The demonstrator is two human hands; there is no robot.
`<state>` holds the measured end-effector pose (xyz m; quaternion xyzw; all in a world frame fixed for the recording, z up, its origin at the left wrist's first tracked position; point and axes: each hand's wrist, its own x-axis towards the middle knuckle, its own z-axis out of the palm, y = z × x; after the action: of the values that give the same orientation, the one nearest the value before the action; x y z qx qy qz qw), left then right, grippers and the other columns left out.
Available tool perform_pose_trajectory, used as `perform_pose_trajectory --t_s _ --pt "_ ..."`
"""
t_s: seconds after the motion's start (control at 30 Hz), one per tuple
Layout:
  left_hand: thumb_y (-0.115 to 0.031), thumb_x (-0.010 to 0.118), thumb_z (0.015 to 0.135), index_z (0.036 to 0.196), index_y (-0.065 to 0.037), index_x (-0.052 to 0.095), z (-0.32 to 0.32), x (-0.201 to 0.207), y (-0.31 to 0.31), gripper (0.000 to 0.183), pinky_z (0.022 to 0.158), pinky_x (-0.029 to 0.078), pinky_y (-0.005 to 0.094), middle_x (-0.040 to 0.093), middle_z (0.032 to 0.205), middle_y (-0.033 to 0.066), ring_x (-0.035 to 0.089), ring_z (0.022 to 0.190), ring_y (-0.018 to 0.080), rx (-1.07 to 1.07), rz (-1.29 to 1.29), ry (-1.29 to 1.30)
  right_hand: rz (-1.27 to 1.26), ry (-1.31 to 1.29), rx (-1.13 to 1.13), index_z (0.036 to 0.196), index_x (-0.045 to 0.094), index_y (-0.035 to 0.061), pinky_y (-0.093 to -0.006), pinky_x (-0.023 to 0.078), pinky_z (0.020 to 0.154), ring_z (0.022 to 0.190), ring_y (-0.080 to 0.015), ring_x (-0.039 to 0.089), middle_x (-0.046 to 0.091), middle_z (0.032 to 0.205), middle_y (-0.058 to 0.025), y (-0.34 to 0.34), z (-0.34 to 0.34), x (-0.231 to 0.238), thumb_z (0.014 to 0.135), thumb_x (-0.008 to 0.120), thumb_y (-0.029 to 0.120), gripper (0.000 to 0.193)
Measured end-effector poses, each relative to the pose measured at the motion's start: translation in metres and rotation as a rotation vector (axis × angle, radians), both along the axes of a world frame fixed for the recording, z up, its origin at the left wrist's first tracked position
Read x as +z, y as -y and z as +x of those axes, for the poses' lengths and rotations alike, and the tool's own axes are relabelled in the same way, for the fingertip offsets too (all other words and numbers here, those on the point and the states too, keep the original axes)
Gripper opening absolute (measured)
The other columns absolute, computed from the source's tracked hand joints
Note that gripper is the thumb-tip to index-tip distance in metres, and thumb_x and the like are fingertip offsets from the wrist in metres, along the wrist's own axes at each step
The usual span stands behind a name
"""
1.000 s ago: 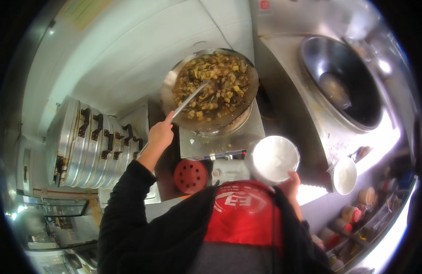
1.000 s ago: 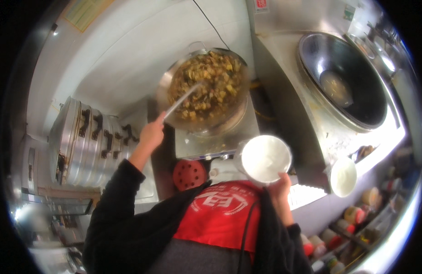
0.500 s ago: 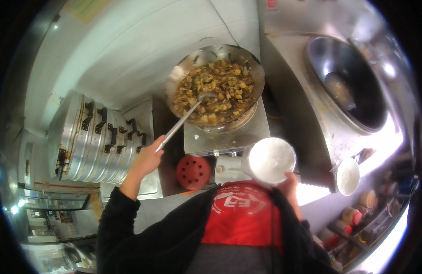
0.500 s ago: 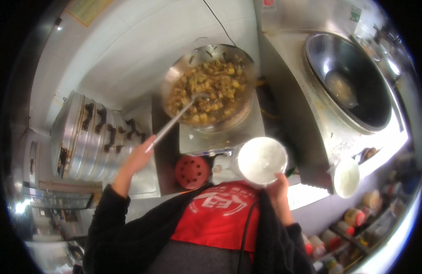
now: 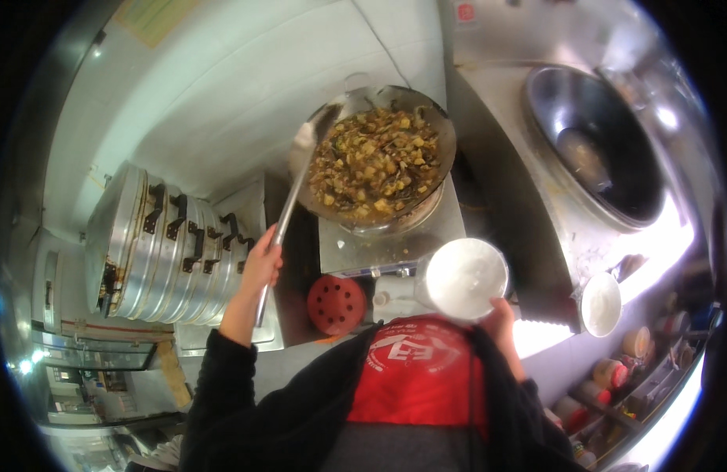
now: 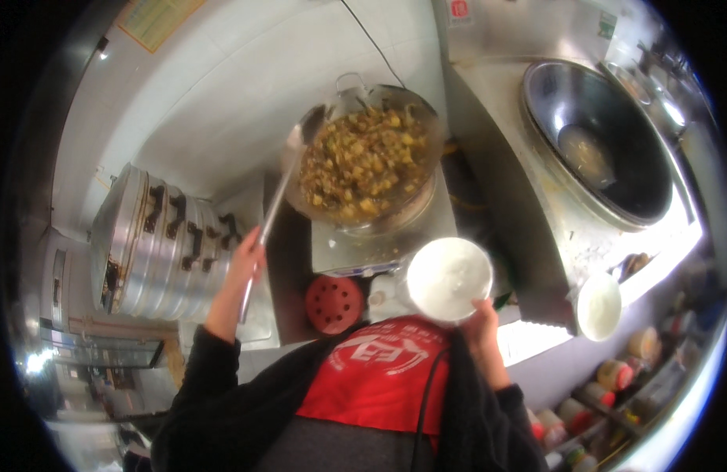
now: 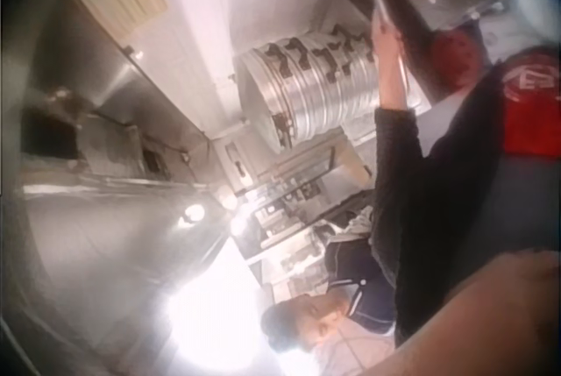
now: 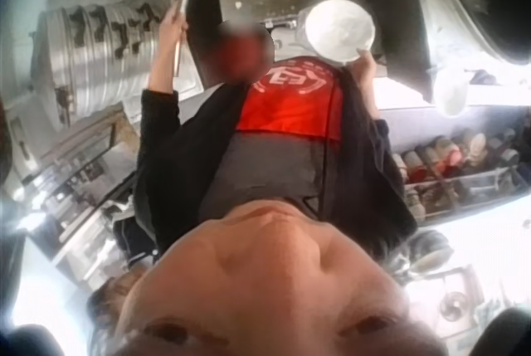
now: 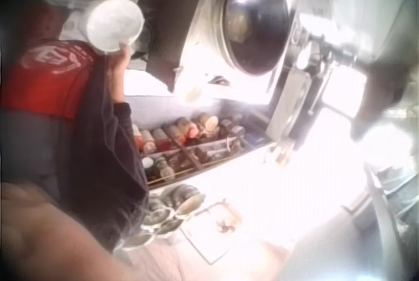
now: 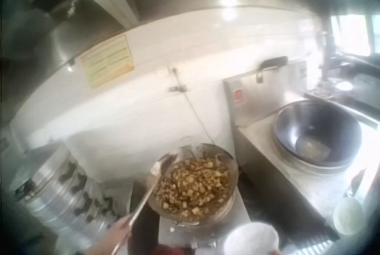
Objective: The person stirs a large wok of cooked food with a ladle, then scoops portions into a white bowl held in the other hand. The person continues to serve the food into the bowl until it is full.
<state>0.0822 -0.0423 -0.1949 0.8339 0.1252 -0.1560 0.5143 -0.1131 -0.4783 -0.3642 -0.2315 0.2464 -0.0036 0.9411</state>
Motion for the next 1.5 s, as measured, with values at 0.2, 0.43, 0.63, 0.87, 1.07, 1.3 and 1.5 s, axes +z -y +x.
perform_pose_trajectory --t_s 0.2,0.43,0.63,0.87,1.07,1.3,1.5 --pt "-0.024 0.046 0.103 0.15 -0.025 0.036 0.074 -0.012 0.014 0.048 0.041 0.038 0.0257 0.049 0.07 -0.0006 0.043 0.049 0.0087 0.107 -0.183 -0.062 -0.001 -0.007 -0.014 0.143 0.039 0.0098 -0.0486 0.041 0.106 0.128 -0.0321 0.048 0.05 0.138 -0.0124 0.009 -0.012 -0.004 0.086 0.053 0.018 0.06" --pt "-0.022 0.046 0.103 0.142 -0.024 0.044 0.136 -0.019 0.065 0.04 0.04 0.039 0.0269 0.05 0.068 0.0006 0.043 0.047 0.0094 0.008 -0.274 -0.168 0.004 -0.009 -0.09 0.145 0.038 0.0082 -0.0487 0.042 0.105 0.127 -0.0323 0.048 0.049 0.139 -0.0132 0.011 -0.022 -0.008 0.086 0.054 0.018 0.061" --pt "-0.02 0.048 0.101 0.148 -0.025 0.039 0.14 -0.017 0.125 0.048 0.039 0.037 0.0275 0.047 0.065 -0.0004 0.041 0.045 0.0097 -0.204 -0.058 -0.127 0.016 -0.022 -0.118 0.145 0.038 0.0075 -0.048 0.042 0.105 0.126 -0.0322 0.049 0.05 0.138 -0.0139 0.008 -0.03 -0.008 0.087 0.053 0.018 0.061" --pt "-0.017 0.051 0.098 0.151 -0.024 0.037 0.103 -0.001 0.102 0.055 0.038 0.037 0.0278 0.046 0.066 -0.001 0.04 0.044 0.0083 -0.528 0.254 -0.012 -0.028 -0.084 -0.059 0.14 0.041 0.0047 -0.0448 0.045 0.101 0.122 -0.0306 0.053 0.054 0.134 -0.0135 0.004 -0.018 0.0 0.087 0.052 0.018 0.056" --pt "-0.018 0.059 0.091 0.143 -0.028 0.048 0.045 0.044 0.032 0.054 0.081 0.051 0.0408 0.068 0.109 0.0136 0.065 0.093 0.0346 -0.644 0.792 0.408 0.024 -0.051 0.019 0.139 0.044 0.0044 -0.0439 0.047 0.098 0.12 -0.0297 0.055 0.056 0.132 -0.0129 -0.004 0.002 0.007 0.086 0.052 0.018 0.055" --pt "-0.013 0.062 0.09 0.141 -0.026 0.053 -0.03 0.055 -0.034 0.053 0.073 0.052 0.0364 0.072 0.108 0.0087 0.068 0.084 0.0273 -0.317 0.832 0.488 0.016 -0.057 -0.014 0.139 0.044 0.0032 -0.045 0.043 0.103 0.121 -0.031 0.054 0.055 0.132 -0.0132 -0.005 0.001 0.001 0.086 0.053 0.018 0.056" --pt "-0.012 0.053 0.097 0.149 -0.023 0.043 -0.079 0.025 -0.036 0.054 0.047 0.035 0.0202 0.051 0.074 -0.0012 0.04 0.051 0.0058 -0.007 0.068 -0.085 0.025 -0.059 -0.003 0.137 0.044 0.0012 -0.0451 0.043 0.104 0.121 -0.031 0.053 0.056 0.131 -0.0132 -0.002 0.0 0.0 0.087 0.053 0.019 0.054"
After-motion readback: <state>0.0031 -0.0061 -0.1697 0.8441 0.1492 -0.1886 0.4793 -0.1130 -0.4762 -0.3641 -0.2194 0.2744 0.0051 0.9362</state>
